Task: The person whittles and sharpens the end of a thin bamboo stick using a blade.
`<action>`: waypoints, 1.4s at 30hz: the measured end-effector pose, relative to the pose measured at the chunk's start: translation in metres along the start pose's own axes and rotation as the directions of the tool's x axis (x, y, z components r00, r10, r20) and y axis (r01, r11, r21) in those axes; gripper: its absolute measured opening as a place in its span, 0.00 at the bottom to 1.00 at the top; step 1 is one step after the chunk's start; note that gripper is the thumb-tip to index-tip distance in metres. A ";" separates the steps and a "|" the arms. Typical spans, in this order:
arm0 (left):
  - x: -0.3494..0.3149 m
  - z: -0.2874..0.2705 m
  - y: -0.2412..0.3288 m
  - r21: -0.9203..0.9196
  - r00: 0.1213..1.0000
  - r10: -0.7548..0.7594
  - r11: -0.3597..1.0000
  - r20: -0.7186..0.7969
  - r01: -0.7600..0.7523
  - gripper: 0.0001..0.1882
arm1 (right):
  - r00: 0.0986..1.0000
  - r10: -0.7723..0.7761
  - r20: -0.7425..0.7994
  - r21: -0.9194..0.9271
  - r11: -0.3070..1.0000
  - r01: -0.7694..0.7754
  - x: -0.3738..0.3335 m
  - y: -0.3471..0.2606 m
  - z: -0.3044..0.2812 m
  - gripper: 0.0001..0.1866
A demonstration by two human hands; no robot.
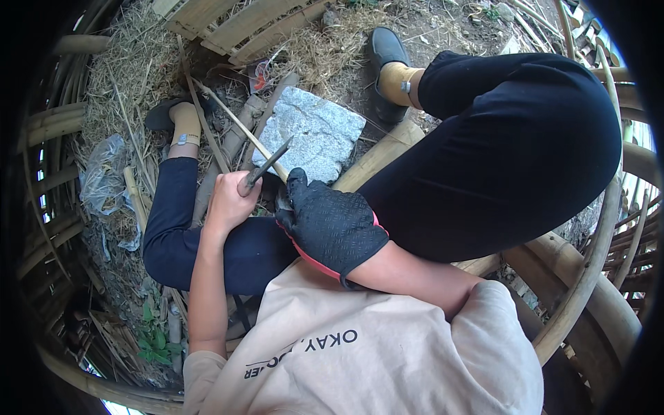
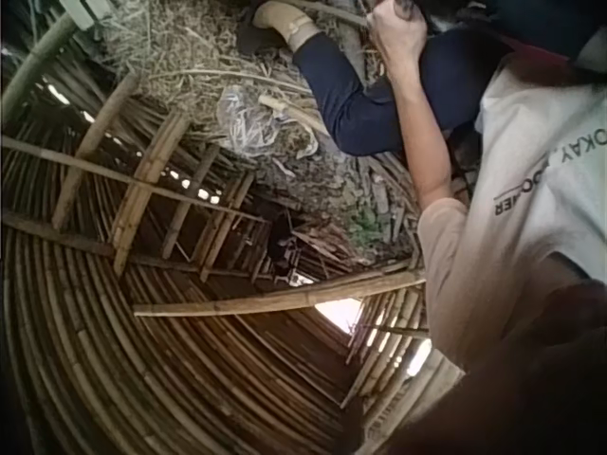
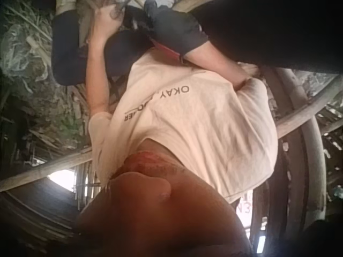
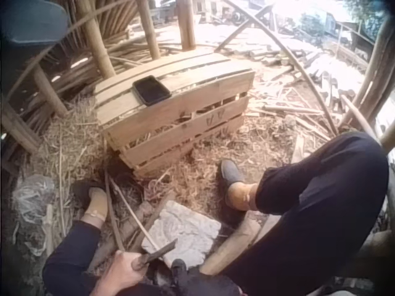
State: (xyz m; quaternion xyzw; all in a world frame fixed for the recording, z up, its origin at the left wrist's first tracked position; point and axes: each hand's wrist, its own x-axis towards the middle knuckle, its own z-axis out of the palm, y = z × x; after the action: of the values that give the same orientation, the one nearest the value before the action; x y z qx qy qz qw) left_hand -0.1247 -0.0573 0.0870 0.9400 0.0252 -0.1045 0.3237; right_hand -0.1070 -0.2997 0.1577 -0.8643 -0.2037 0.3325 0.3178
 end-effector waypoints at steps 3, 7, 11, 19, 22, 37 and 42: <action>0.002 -0.004 0.006 0.023 0.996 -0.052 0.998 0.071 0.050 0.17 | 1.000 -0.016 -0.027 -0.042 0.999 0.015 -0.001 0.000 0.002 0.32; 0.004 0.002 -0.002 0.080 0.985 -0.148 0.987 0.086 0.141 0.13 | 0.999 -0.015 -0.047 -0.176 0.984 0.006 -0.004 0.002 0.012 0.30; 0.003 0.005 0.001 0.101 0.998 -0.069 0.993 0.001 0.069 0.13 | 0.997 -0.050 -0.051 -0.196 0.980 0.039 -0.007 0.007 0.011 0.30; 0.013 -0.008 0.001 0.197 0.993 -0.114 0.975 0.035 0.105 0.10 | 0.995 -0.087 -0.043 -0.218 0.973 0.076 -0.008 0.008 0.011 0.33; 0.025 -0.019 -0.014 0.224 0.981 -0.195 0.955 -0.016 0.194 0.10 | 0.998 -0.056 -0.007 -0.207 0.977 0.053 -0.006 0.005 0.013 0.33; 0.025 -0.027 -0.039 0.255 0.996 -0.055 0.964 -0.066 0.071 0.11 | 0.992 -0.107 -0.071 -0.221 0.971 0.089 -0.009 0.005 0.018 0.32; 0.019 -0.008 -0.023 0.118 0.997 -0.077 0.990 0.002 0.076 0.09 | 0.992 -0.090 -0.084 -0.236 0.969 0.068 -0.008 0.006 0.016 0.32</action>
State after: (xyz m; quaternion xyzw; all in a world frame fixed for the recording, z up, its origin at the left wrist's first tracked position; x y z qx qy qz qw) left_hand -0.1072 -0.0351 0.0754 0.9555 0.0539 -0.1212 0.2634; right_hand -0.1236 -0.3021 0.1479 -0.9015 -0.2602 0.2524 0.2365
